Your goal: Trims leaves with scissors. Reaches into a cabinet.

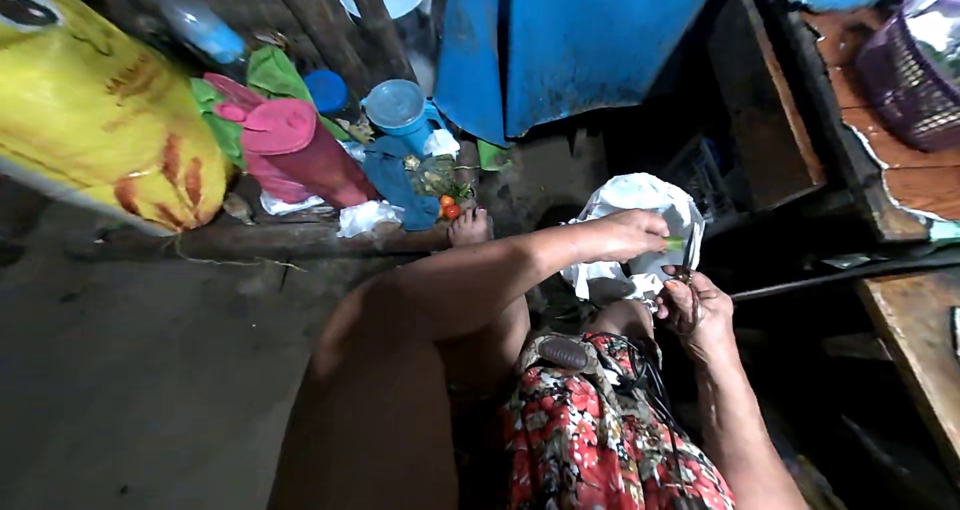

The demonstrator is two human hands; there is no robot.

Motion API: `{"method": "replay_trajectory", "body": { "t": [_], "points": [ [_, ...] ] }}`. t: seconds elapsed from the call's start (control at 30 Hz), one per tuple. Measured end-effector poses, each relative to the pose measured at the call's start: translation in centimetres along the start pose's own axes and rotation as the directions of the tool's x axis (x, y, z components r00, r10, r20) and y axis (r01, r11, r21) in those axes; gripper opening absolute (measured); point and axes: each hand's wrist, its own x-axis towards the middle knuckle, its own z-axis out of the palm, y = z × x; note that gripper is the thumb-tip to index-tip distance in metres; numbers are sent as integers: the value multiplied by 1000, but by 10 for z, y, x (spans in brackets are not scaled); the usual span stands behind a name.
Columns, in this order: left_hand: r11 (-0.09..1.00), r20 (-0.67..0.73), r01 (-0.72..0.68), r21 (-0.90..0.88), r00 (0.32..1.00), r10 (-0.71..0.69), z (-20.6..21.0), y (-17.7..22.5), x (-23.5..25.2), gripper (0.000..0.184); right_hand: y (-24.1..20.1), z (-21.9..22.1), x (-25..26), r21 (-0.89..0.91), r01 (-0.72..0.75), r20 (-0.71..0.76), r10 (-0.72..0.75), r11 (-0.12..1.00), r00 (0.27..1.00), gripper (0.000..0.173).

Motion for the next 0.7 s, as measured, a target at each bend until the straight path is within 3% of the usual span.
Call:
{"method": "replay_trajectory", "body": {
  "t": [0.13,0.4,0.7],
  "points": [
    [999,-62,0,-54,998,-3,1,-5,2,24,0,0,0,-41,-33,3,33,999,999,34],
    [970,-83,115,-216,987,-135,3,-5,6,19,2,-4,0,-71,-28,-4,27,997,1000,32],
    [972,-106,103,-210,986,-127,5,-8,8,19,3,0,-1,-88,-40,40,43,995,998,38]
  ]
}}
